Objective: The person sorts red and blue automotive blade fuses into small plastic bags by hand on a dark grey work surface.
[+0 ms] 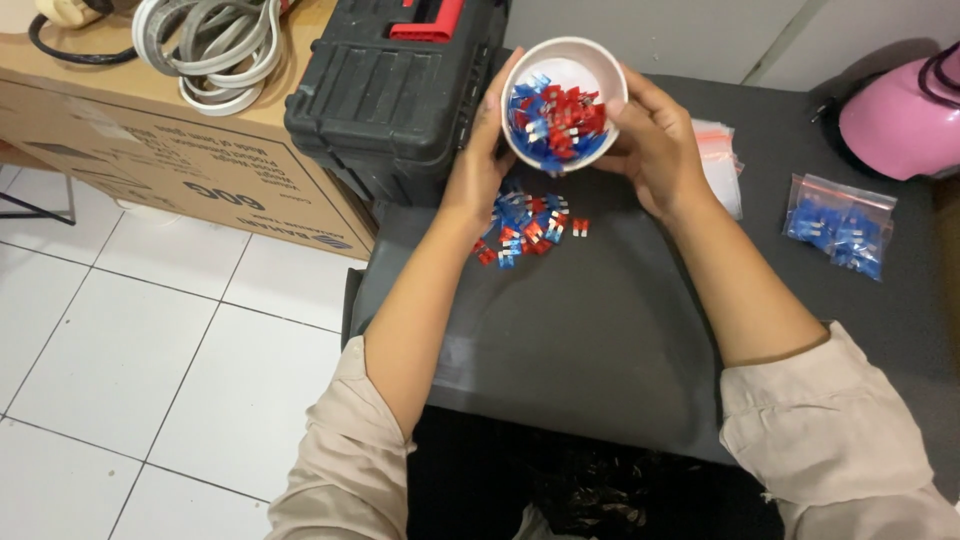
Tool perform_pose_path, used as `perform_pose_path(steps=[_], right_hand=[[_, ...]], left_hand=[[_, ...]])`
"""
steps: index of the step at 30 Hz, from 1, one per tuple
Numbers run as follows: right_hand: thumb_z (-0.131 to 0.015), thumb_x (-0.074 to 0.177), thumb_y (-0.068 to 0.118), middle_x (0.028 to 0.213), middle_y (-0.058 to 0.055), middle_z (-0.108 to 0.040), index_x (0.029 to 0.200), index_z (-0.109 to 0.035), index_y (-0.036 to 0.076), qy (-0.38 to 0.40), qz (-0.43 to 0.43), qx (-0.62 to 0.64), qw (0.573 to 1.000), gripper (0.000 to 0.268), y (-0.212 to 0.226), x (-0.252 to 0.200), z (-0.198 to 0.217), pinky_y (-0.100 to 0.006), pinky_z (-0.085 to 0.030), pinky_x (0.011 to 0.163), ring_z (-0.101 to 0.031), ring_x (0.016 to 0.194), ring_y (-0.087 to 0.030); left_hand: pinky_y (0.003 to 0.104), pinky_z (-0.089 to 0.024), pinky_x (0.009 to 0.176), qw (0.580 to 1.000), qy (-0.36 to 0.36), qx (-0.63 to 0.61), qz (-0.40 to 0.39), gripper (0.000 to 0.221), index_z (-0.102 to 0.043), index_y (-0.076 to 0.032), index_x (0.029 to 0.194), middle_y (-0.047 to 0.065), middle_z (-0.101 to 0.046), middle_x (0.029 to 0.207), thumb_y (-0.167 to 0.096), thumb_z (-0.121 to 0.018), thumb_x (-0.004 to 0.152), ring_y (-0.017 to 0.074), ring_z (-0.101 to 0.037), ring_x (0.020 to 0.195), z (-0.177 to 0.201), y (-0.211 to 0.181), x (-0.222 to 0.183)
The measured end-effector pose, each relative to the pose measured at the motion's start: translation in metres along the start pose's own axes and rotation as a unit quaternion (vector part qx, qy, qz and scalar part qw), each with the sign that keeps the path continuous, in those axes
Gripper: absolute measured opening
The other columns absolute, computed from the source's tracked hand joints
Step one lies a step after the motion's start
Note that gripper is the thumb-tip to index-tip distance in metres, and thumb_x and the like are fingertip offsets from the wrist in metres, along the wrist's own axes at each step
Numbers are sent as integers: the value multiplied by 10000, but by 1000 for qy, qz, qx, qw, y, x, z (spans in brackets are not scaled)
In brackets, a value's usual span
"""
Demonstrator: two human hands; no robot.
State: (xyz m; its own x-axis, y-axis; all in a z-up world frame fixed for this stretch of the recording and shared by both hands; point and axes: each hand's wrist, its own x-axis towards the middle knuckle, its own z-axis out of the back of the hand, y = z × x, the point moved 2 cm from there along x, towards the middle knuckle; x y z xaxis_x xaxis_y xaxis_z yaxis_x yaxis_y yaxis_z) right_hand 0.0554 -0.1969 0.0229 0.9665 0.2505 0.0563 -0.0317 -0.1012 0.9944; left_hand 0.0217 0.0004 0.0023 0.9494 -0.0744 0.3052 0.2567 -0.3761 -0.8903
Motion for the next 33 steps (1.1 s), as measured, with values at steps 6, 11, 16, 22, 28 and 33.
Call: perform_pose_path(steps=[6,11,16,22,28,33], right_hand=[[-447,845,657,1039,-65,-744,1310,-608,150,-71,-52,-97,991,707,18,-12,-17,-294,-676,673,-776,833,-210],[-352,944,626,762,-60,-677,1031,-598,120,-93,-62,-133,985,569,16,-11,-15,-246,-471,468,-694,592,-174],[-340,1066,533,563,-109,-628,775,-539,131,-97,-30,-207,973,535,11,-13,-13,-242,-367,407,-576,450,-161],[-433,1078,347,578,-133,-650,736,-546,101,-110,13,-202,973,436,-2,-6,-10,-238,-453,426,-624,454,-173],[-432,1018,260,683,-102,-678,1235,-646,61,-80,61,-185,977,364,-2,-6,-18,-221,-559,514,-695,579,-141],[-437,1024,376,1237,-29,-704,1412,-596,159,-85,102,-238,962,472,1,-9,-16,-269,-593,774,-654,1084,-145]], left_hand=[[437,-115,1312,988,40,146,-30,871,-91,-191,1644,111,-43,1753,-690,-399,999,283,-33,1638,1,2,3],[439,-239,1257,975,68,209,7,1117,78,-202,1618,161,-110,1731,-657,-629,883,325,-184,1596,-5,-5,-4],[419,-380,1198,949,91,301,-17,1226,128,-192,1605,182,-340,1641,-524,-795,870,321,-401,1513,-2,3,-4],[389,-360,1165,929,37,367,33,1145,-71,-121,1617,134,-317,1674,-550,-770,818,308,-361,1526,10,22,8],[409,-321,1235,957,31,289,-7,879,-63,-164,1626,176,-237,1697,-314,-670,1010,314,-268,1575,10,19,7],[411,-316,1230,963,9,268,25,981,-24,-160,1623,173,-238,1700,-384,-704,953,310,-294,1565,8,16,7]])
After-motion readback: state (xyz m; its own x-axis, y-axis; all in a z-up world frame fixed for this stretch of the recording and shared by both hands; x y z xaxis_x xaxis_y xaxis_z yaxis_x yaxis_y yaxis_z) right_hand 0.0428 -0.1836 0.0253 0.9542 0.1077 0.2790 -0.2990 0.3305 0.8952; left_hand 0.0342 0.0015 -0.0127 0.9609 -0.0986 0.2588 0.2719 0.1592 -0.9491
